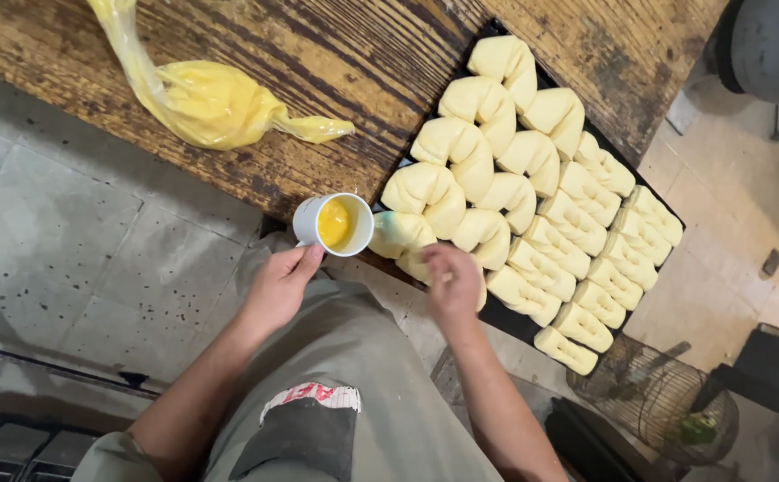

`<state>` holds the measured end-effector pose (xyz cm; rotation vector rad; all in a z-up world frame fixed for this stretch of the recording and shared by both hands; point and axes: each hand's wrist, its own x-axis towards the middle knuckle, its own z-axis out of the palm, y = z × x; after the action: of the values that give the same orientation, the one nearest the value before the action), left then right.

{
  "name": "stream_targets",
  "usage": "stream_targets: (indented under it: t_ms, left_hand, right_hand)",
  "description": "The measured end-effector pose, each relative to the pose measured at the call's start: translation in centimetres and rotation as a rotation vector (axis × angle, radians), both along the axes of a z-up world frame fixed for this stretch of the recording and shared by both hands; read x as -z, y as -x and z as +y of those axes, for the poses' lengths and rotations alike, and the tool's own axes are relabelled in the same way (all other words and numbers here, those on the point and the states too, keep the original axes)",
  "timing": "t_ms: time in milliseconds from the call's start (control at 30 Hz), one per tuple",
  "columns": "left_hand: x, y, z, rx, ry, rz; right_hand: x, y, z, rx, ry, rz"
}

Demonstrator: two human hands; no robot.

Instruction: Applying egg wash to shaped dough pieces on a baking tray using a brush

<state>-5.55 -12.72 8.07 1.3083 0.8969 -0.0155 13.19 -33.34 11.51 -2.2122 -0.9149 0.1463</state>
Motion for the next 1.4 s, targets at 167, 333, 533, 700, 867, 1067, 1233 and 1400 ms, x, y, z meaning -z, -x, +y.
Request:
stream_targets:
  t_ms: [167, 333, 533, 700, 867, 1067, 1233, 1400]
  left_hand:
    - [-0.8, -0.5, 0.9, 0.037, -0.013, -0.011]
    - [-0.8, -1.1, 1.2, 0.054, -0.028, -0.012]
    - [-1.2, -1.4, 1.5, 0.067, -0.016, -0.018]
    - [0.2, -1.2, 1.1, 0.066, -0.004, -0.011]
    - [-0.1, -1.2, 1.2, 0.061, 0.000, -0.010]
    - [-0.1, -0.6, 1.3, 0.040, -0.005, -0.005]
    - [-0.1, -0.6, 1.7, 0.021, -0.008, 0.001]
    - [-1.2, -0.7, 1.8, 0.029, -0.010, 0.019]
  right_hand:
    - [0.8, -1.3, -2.8, 0.090, 0.023, -0.039]
    - [2.0, -0.2, -5.3, 0.077, -0.026, -0.155]
    - [2.5, -1.9, -5.3, -0.034, -0.010, -0.221]
    - [2.1, 0.8, -1.8, -0.214, 0.005, -0.255]
    - [2.6, -4.0, -0.6, -0.199, 0.043, -0.328]
    - [-1.0, -6.0, 1.3, -0.357, 0.088, -0.472]
    - [-3.8, -11.7, 2.5, -0.417, 0.764, -0.068]
    - [-3.2, -12.3, 2.8, -0.379, 0.239, -0.667]
